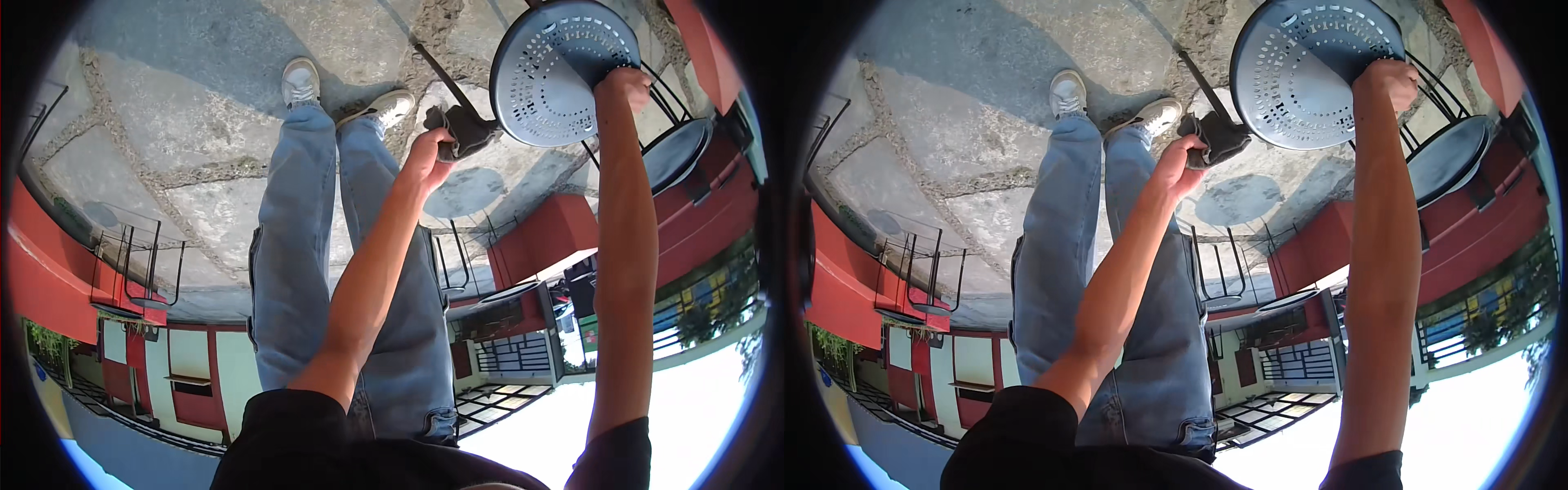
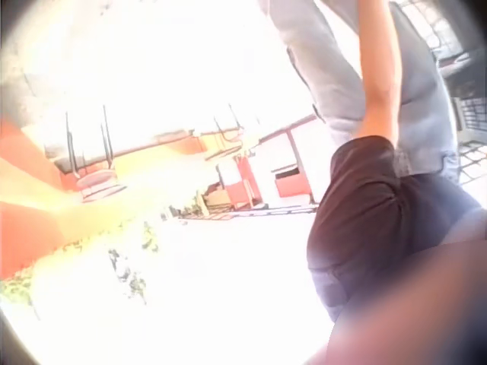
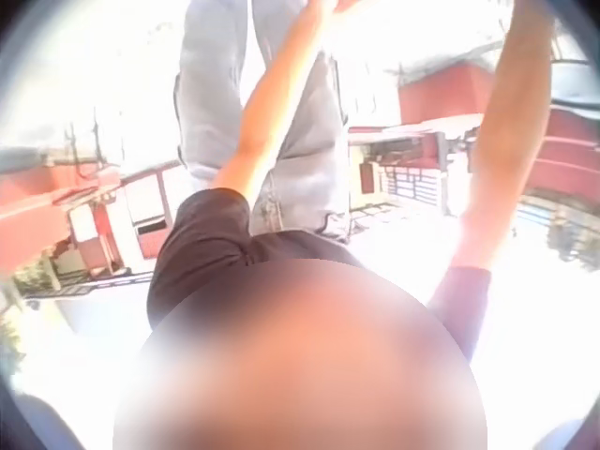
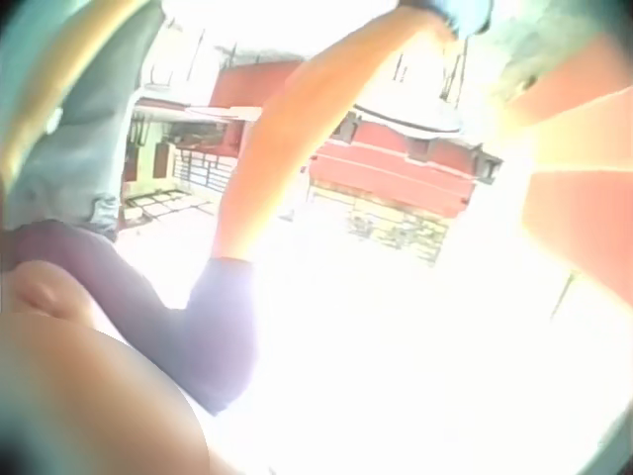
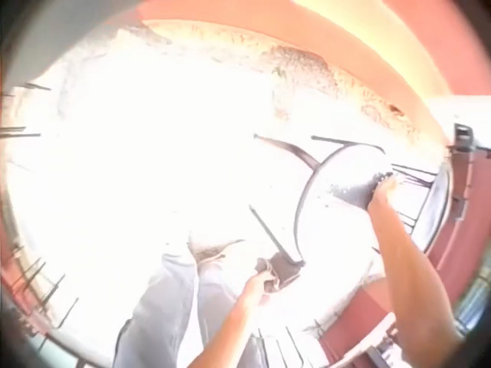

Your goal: Wiping down outdoor tables and stools with a cloth.

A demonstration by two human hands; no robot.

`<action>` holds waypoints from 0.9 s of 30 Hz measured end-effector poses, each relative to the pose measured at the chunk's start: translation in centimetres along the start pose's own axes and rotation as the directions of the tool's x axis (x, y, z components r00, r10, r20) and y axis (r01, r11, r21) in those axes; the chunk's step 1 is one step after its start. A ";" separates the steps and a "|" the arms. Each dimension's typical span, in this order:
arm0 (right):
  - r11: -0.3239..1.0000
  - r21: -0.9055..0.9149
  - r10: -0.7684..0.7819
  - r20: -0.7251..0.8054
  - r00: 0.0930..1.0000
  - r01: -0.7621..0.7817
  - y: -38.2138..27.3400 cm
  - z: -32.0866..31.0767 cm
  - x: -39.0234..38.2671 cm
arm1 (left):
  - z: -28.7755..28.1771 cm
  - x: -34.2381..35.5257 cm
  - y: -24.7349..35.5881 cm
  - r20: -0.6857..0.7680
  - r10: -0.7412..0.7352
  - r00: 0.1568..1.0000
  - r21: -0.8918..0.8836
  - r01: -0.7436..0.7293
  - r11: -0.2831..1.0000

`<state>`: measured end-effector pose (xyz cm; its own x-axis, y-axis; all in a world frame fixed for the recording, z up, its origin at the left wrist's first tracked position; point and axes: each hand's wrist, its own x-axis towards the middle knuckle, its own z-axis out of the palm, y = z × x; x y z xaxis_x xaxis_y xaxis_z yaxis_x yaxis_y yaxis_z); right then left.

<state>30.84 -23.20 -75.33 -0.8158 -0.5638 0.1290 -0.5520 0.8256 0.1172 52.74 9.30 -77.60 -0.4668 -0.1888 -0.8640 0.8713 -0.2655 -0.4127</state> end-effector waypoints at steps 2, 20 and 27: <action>0.955 -0.244 -0.194 -0.074 0.978 0.171 2.3 -0.2 3.8 | 5.9 -2.1 -3.0 0.073 -0.032 0.997 -0.072 0.038 0.997; 0.974 -0.226 -0.019 -0.025 0.999 0.013 1.4 -0.3 5.1 | 12.4 6.0 -6.9 -0.310 0.044 0.950 -0.252 -0.127 0.959; 0.996 -0.027 0.089 0.063 0.994 -0.088 1.4 0.4 4.3 | 8.1 12.6 -2.1 -0.299 0.059 0.953 0.168 -0.009 0.986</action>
<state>26.53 -24.49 -75.02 -0.8710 -0.4852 0.0771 -0.4735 0.8709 0.1318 43.82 -0.17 -85.26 -0.3478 0.0867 -0.9336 0.8374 -0.4192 -0.3509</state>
